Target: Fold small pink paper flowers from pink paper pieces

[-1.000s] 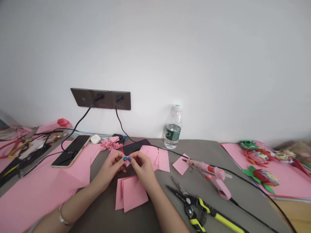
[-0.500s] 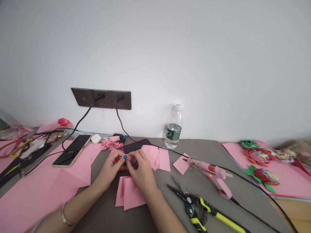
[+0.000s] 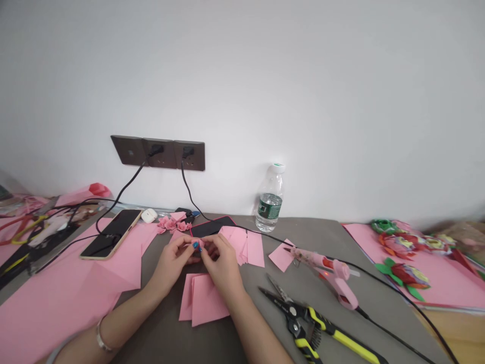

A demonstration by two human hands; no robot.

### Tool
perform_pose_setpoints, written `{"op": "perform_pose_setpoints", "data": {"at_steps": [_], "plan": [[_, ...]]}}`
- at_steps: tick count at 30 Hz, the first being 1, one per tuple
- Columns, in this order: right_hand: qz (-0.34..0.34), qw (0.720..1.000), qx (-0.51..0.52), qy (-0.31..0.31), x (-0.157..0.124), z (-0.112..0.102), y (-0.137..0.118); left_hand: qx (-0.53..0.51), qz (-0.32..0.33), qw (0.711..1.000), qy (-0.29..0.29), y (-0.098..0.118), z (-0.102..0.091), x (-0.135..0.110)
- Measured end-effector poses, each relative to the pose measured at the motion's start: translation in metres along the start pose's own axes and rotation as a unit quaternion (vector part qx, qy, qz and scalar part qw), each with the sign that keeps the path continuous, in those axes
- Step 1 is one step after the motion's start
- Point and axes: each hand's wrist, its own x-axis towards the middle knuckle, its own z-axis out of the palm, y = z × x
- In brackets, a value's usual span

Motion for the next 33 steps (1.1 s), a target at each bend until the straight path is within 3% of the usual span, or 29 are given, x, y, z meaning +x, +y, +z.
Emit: {"op": "perform_pose_setpoints", "data": {"at_steps": [33], "plan": [[0.028,0.997,0.07,0.004,0.0008,-0.0012,0.0029,0.069,0.089,0.994,0.009,0.0042,-0.0041,-0.0003]]}}
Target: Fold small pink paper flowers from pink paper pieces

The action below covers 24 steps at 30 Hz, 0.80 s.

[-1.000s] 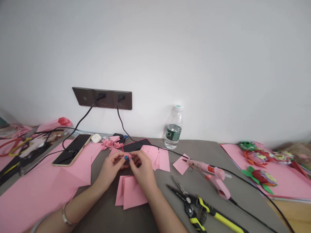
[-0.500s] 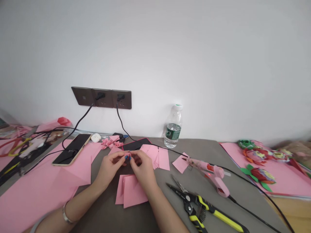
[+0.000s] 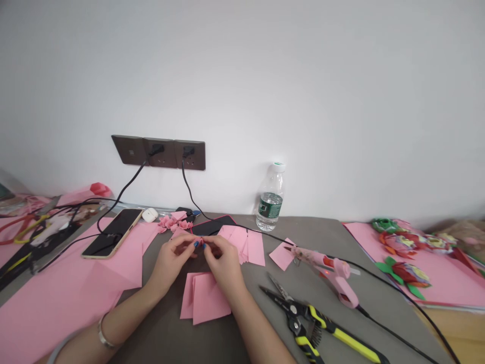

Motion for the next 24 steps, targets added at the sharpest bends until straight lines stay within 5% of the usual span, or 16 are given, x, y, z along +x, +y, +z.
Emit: {"op": "perform_pose_setpoints", "data": {"at_steps": [24], "plan": [[-0.013,0.999,0.015,-0.046,0.0001,0.0009,-0.0051,0.008,-0.007,1.0,0.003,-0.0007,0.0002,0.0026]]}}
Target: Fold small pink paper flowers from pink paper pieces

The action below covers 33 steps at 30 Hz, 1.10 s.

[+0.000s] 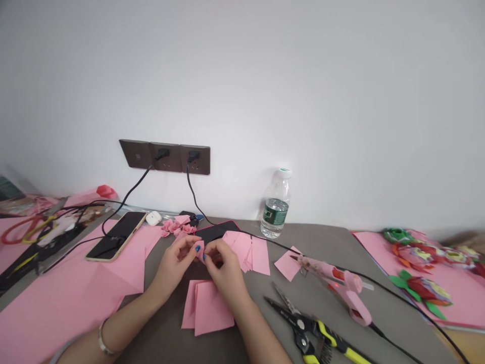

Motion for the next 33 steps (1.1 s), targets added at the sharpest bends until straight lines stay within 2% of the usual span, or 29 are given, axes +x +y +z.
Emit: {"op": "perform_pose_setpoints", "data": {"at_steps": [5,13,22,33], "plan": [[-0.011,1.0,-0.023,-0.018,-0.0005,-0.0019,-0.0039,-0.015,-0.005,1.0,-0.003,0.0022,-0.0005,0.0003],[-0.04,0.997,-0.046,-0.043,-0.0024,-0.002,-0.0054,-0.043,-0.015,0.999,0.024,0.006,-0.0023,0.002],[-0.059,0.996,-0.066,-0.026,-0.0013,-0.0023,-0.0034,-0.072,-0.031,0.997,0.011,0.0001,-0.0025,0.0029],[-0.033,0.998,-0.049,0.021,-0.0012,-0.0035,-0.0033,-0.044,-0.011,0.999,-0.018,0.0032,-0.0016,0.0018]]}}
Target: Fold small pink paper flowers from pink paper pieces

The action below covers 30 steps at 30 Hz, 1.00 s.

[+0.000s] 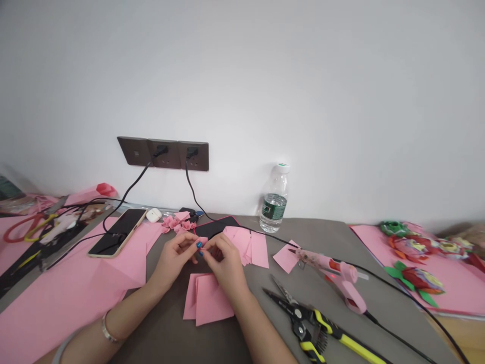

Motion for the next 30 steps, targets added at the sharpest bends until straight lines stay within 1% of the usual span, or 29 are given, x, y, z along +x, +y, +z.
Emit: {"op": "perform_pose_setpoints", "data": {"at_steps": [4,9,13,18,21,26,30], "plan": [[0.042,0.998,0.035,0.013,0.0,0.001,0.0,-0.008,-0.001,1.0,-0.002,0.0,0.001,0.0],[0.079,0.993,0.082,0.014,0.0,0.001,0.002,-0.06,-0.036,0.998,-0.001,-0.005,0.0,0.0],[0.089,0.99,0.108,0.014,0.001,0.001,0.005,-0.081,-0.049,0.995,-0.008,-0.007,-0.001,0.0],[0.091,0.989,0.113,0.001,0.0,0.001,0.007,-0.062,-0.037,0.997,-0.013,-0.003,0.0,0.0],[0.085,0.988,0.133,-0.004,0.0,0.002,0.008,-0.057,-0.033,0.998,-0.02,-0.004,0.0,0.001],[0.086,0.98,0.177,0.001,0.003,0.003,0.01,-0.068,-0.042,0.996,-0.048,-0.008,0.0,0.0],[0.107,0.974,0.197,-0.005,0.006,0.001,0.011,-0.08,-0.042,0.994,-0.069,-0.009,0.001,-0.001]]}}
